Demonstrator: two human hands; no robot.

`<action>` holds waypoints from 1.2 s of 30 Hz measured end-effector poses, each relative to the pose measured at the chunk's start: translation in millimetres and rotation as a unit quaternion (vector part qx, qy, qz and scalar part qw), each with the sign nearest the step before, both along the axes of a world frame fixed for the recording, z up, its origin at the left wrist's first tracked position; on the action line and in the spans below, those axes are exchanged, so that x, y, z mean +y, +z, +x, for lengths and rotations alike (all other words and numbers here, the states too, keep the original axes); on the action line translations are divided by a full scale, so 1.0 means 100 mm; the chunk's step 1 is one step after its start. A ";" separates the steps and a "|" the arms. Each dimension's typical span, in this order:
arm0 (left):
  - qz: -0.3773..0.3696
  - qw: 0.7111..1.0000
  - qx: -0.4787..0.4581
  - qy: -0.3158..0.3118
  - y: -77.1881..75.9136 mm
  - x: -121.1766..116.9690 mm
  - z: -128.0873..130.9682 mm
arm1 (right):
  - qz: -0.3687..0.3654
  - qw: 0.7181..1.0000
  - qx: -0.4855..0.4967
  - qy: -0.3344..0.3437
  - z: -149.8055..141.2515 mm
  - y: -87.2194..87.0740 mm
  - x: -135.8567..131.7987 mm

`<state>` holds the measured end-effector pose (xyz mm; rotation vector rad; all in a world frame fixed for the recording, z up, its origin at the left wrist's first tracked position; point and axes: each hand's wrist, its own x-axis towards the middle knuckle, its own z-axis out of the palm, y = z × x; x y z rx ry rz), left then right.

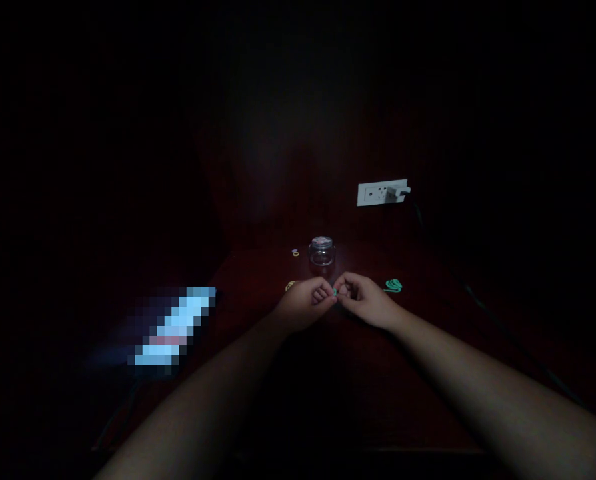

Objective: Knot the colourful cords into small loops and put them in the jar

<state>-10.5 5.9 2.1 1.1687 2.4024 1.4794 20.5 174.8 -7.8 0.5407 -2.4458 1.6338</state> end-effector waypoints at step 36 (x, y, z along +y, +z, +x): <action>-0.015 1.000 -0.009 -0.003 -0.01 0.00 0.01 | 0.055 0.998 0.004 0.005 0.04 0.02 0.01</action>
